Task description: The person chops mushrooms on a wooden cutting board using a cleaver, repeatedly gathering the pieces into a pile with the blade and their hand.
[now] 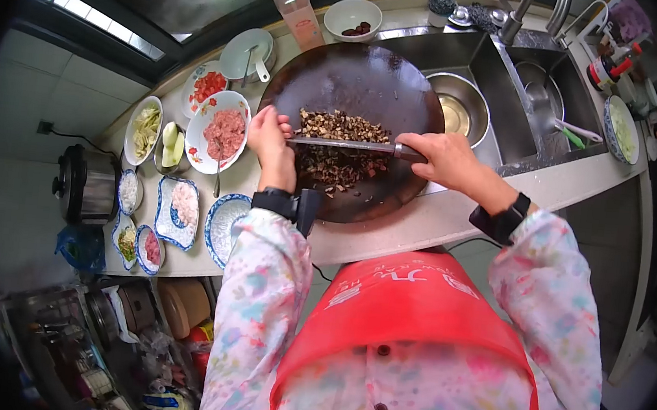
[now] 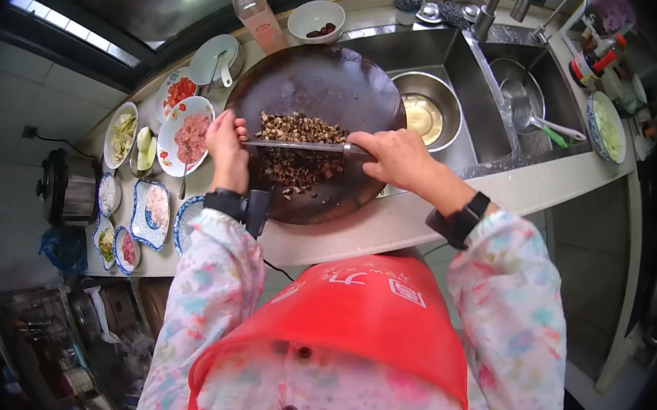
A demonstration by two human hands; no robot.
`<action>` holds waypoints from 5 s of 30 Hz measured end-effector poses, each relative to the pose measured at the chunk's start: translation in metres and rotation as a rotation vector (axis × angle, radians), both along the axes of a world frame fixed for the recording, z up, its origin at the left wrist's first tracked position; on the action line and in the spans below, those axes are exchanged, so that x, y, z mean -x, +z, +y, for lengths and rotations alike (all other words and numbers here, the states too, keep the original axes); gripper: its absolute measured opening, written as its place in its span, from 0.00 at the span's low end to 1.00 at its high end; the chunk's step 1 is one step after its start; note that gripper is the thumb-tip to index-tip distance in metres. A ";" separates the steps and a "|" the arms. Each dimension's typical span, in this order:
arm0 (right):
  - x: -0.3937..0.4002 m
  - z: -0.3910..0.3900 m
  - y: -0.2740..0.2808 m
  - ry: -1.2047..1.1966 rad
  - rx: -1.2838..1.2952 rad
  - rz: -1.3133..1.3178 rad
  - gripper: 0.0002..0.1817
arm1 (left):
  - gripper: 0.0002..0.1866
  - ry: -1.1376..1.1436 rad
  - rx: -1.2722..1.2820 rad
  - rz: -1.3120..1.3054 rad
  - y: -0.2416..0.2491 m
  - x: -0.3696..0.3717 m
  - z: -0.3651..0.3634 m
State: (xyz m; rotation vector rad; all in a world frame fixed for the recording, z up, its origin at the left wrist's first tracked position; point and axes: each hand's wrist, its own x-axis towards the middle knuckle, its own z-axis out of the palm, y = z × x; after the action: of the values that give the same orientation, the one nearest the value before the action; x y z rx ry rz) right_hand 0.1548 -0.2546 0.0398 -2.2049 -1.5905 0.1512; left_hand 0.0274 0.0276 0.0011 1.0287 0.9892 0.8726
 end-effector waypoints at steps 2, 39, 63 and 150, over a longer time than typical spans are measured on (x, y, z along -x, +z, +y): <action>0.007 -0.008 0.013 -0.017 0.032 0.058 0.24 | 0.07 0.085 0.071 -0.030 0.007 0.019 0.001; 0.060 0.006 0.020 -0.140 -0.245 0.350 0.30 | 0.13 0.049 -0.256 0.065 0.024 0.041 -0.054; 0.030 0.022 0.025 -0.119 -0.062 0.882 0.27 | 0.12 -0.130 -0.706 0.280 0.006 0.053 -0.107; -0.030 0.033 0.033 0.073 0.058 -0.199 0.12 | 0.06 0.109 -0.199 0.222 -0.011 0.001 0.010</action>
State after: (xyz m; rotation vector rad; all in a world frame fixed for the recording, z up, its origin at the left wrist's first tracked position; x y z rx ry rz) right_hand 0.1849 -0.2215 0.0726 -2.2670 -1.7947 -0.0017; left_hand 0.0260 0.0376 -0.0094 1.2705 1.1702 0.9760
